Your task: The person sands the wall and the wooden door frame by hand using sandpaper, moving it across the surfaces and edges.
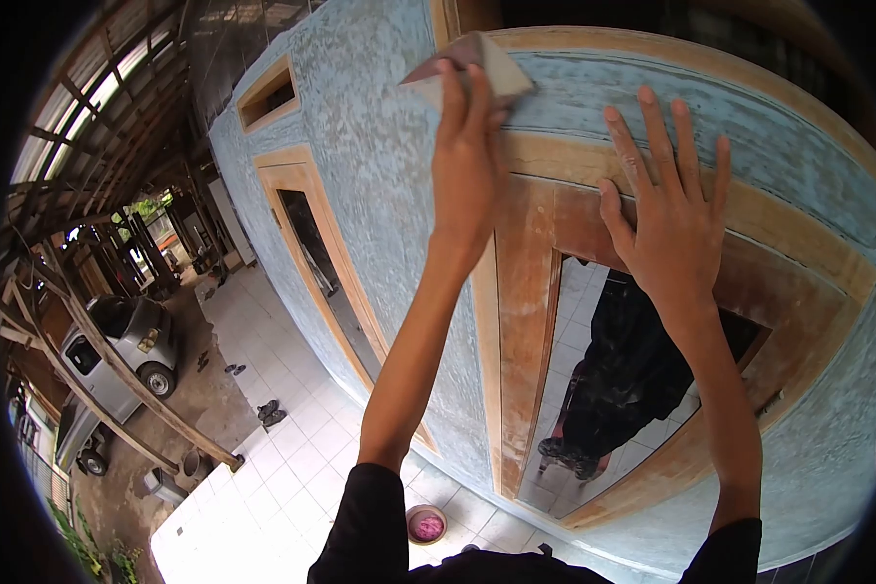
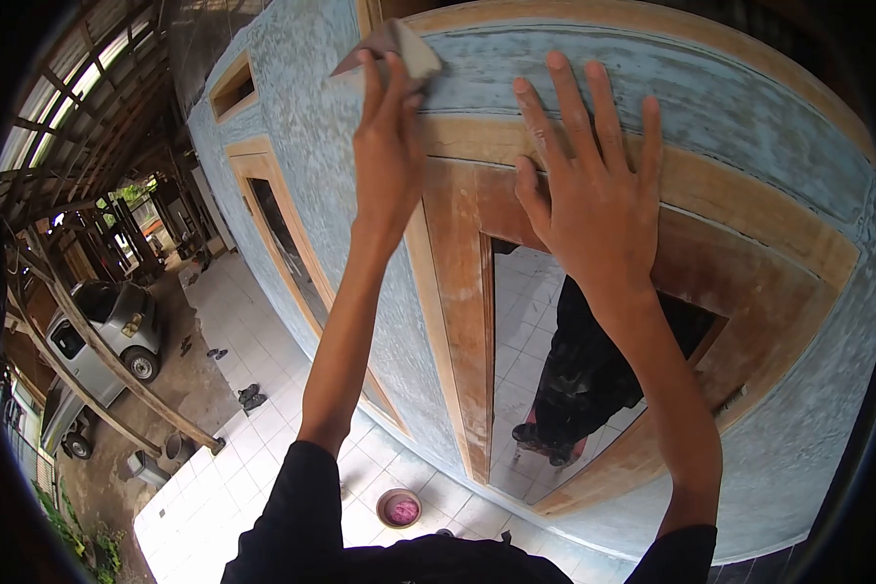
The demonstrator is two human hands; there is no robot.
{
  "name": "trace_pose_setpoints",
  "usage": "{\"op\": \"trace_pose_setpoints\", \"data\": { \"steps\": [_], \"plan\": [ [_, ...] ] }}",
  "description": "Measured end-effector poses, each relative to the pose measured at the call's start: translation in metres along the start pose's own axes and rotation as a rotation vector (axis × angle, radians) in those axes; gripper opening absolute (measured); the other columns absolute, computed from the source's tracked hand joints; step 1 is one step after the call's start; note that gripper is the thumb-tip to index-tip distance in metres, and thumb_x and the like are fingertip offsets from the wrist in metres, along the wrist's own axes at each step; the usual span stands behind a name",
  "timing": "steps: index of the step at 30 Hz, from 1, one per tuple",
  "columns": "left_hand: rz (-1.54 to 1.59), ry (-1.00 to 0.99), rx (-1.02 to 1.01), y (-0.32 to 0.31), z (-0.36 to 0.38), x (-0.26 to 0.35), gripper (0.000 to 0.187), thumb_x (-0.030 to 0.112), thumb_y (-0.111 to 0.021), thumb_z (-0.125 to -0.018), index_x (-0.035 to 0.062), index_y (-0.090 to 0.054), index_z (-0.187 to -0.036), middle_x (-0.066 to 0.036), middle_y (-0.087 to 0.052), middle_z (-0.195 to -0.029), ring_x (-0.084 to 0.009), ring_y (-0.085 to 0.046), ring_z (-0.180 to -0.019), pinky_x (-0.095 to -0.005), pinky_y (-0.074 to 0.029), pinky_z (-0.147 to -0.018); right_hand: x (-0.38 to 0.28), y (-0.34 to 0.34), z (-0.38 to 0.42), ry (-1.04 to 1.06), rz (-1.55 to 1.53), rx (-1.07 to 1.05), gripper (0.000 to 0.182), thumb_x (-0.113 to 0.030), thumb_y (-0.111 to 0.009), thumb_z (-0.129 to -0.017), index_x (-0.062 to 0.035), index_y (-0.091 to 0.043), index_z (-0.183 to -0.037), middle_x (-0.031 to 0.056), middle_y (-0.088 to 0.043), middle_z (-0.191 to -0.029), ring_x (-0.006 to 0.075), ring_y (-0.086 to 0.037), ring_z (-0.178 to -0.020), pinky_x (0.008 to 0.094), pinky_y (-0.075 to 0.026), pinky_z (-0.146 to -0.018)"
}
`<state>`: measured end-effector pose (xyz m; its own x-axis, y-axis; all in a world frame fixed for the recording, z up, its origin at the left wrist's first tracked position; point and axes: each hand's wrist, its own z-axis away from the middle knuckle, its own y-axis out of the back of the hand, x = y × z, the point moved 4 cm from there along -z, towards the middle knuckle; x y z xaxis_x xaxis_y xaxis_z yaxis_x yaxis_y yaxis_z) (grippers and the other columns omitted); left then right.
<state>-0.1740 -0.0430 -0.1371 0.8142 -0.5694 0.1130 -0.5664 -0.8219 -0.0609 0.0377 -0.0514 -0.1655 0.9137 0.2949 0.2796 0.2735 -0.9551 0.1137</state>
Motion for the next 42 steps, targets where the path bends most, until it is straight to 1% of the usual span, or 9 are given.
{"op": "trace_pose_setpoints", "data": {
  "steps": [3,6,10,12,14,19,23,30,42],
  "plan": [
    [-0.11,-0.181,-0.014,0.002,-0.001,-0.002,0.045,-0.003,-0.05,-0.102,0.0016,-0.051,-0.147,-0.032,-0.037,-0.155,-0.0397,-0.061,-0.123,-0.0377,-0.057,-0.091,0.0,0.0,0.0,0.005,-0.016,0.014,0.063,-0.039,-0.06,-0.096,-0.0353,-0.041,-0.156,-0.0036,-0.033,-0.166,0.0227,-0.027,-0.154,0.0575,-0.017,-0.125],
    [-0.069,-0.003,0.006,0.01,-0.014,-0.027,0.05,-0.007,-0.054,-0.097,-0.0047,-0.048,-0.146,-0.034,-0.032,-0.157,-0.0441,-0.056,-0.129,-0.0421,-0.053,-0.1,0.001,-0.001,0.0,0.005,-0.018,0.014,0.063,-0.039,-0.06,-0.096,-0.0354,-0.041,-0.156,-0.0036,-0.033,-0.166,0.0226,-0.027,-0.154,0.0576,-0.017,-0.125],
    [-0.121,-0.096,-0.009,0.002,-0.002,-0.006,0.048,-0.005,-0.053,-0.098,-0.0037,-0.049,-0.146,-0.033,-0.031,-0.158,-0.0435,-0.06,-0.125,-0.0419,-0.054,-0.098,0.0,0.0,0.0,-0.003,-0.019,0.039,0.064,-0.038,-0.064,-0.092,-0.0344,-0.045,-0.153,-0.0042,-0.036,-0.164,0.0195,-0.03,-0.152,0.0556,-0.016,-0.126],
    [0.005,-0.014,-0.058,-0.002,0.006,0.002,0.048,-0.002,-0.05,-0.102,0.0066,-0.049,-0.149,-0.028,-0.033,-0.158,-0.0408,-0.056,-0.128,-0.0395,-0.056,-0.094,-0.001,0.0,0.0,-0.009,-0.016,0.016,0.064,-0.038,-0.064,-0.092,-0.0342,-0.045,-0.153,-0.0043,-0.035,-0.164,0.0194,-0.03,-0.152,0.0554,-0.016,-0.126],
    [-0.133,-0.238,-0.035,-0.006,0.007,0.006,0.05,-0.002,-0.05,-0.101,0.0074,-0.048,-0.151,-0.027,-0.032,-0.159,-0.0383,-0.06,-0.126,-0.0397,-0.057,-0.093,-0.001,0.0,0.0,-0.004,-0.016,0.021,0.064,-0.037,-0.064,-0.092,-0.034,-0.045,-0.153,-0.0043,-0.036,-0.164,0.0194,-0.03,-0.152,0.0554,-0.016,-0.126],
    [-0.083,-0.047,0.009,0.0,-0.009,-0.005,0.049,-0.004,-0.056,-0.097,-0.004,-0.05,-0.145,-0.03,-0.034,-0.158,-0.0451,-0.055,-0.13,-0.0449,-0.052,-0.1,0.0,0.001,0.0,-0.001,-0.014,0.032,0.064,-0.038,-0.064,-0.092,-0.0333,-0.046,-0.153,-0.0039,-0.036,-0.164,0.0197,-0.03,-0.152,0.0556,-0.016,-0.126],
    [-0.192,-0.25,-0.017,-0.014,0.013,0.025,0.049,-0.003,-0.05,-0.101,0.0041,-0.049,-0.149,-0.028,-0.031,-0.16,-0.0413,-0.061,-0.123,-0.0402,-0.057,-0.092,-0.001,0.002,-0.001,0.002,-0.018,0.034,0.063,-0.037,-0.063,-0.092,-0.0323,-0.046,-0.153,-0.0031,-0.036,-0.164,0.0203,-0.031,-0.152,0.0559,-0.017,-0.126],
    [-0.111,-0.051,0.003,-0.004,-0.012,0.005,0.046,-0.001,-0.055,-0.098,-0.0036,-0.051,-0.144,-0.031,-0.032,-0.158,-0.0463,-0.053,-0.13,-0.0452,-0.052,-0.1,-0.001,0.001,0.0,0.008,-0.019,0.039,0.063,-0.036,-0.062,-0.093,-0.0321,-0.046,-0.154,-0.003,-0.037,-0.163,0.0202,-0.031,-0.152,0.0561,-0.018,-0.125],
    [-0.131,-0.103,0.043,-0.013,-0.005,0.031,0.042,0.0,-0.05,-0.102,0.0016,-0.054,-0.143,-0.034,-0.035,-0.154,-0.0439,-0.051,-0.13,-0.0439,-0.055,-0.097,-0.004,0.002,0.0,-0.009,0.007,0.018,0.064,-0.041,-0.06,-0.093,-0.0334,-0.044,-0.154,-0.0042,-0.034,-0.165,0.0183,-0.029,-0.153,0.055,-0.015,-0.127]
  ]
}}
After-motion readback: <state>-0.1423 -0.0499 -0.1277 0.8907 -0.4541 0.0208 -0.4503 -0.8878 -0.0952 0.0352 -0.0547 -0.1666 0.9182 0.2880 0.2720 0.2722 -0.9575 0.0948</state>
